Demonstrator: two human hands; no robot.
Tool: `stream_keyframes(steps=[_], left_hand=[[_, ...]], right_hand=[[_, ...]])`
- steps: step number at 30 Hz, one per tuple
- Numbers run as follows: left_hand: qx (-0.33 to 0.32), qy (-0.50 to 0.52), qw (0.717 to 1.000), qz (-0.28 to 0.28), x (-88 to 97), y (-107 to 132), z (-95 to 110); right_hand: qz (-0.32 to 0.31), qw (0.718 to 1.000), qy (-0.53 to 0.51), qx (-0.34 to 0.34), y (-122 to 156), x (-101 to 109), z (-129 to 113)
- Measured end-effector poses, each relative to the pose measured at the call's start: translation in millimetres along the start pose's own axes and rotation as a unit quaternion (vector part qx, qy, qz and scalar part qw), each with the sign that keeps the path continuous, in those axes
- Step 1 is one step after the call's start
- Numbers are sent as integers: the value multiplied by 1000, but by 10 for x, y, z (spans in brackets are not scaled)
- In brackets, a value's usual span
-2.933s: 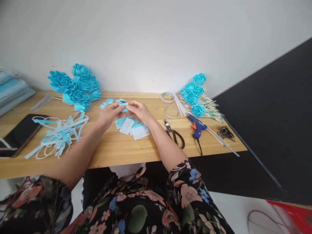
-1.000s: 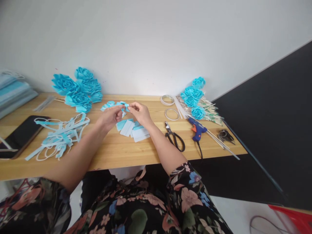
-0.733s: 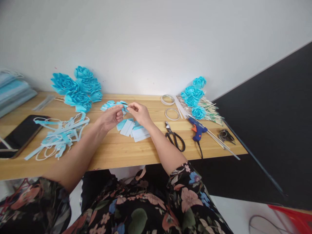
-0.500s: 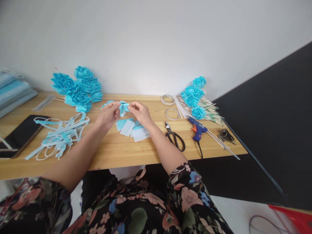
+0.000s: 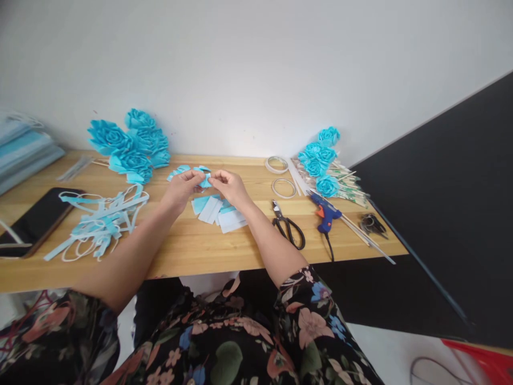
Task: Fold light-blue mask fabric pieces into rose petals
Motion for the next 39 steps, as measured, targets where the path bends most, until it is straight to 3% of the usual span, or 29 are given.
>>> stream_keyframes(steps=[9,28,39], left_hand=[[27,-22,999,3,-9,11,-14],[-41,-84,996,12,-4,42,139],[-7,-111,994,6,-27,75,97]], right_hand=[[16,1000,1,7,-2,44,-25],[-2,999,38,16,-15,14,-45],[29,997,64,22,-8,65,-64]])
Point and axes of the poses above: each hand's wrist, its own y-axis away from the middle knuckle, its own x-axis out of the back of the hand, z = x × y, the point moved 8 cm from there along -y, towards the middle knuckle, and after that the axes turned 1 degree about x, right-handed, at the moved point
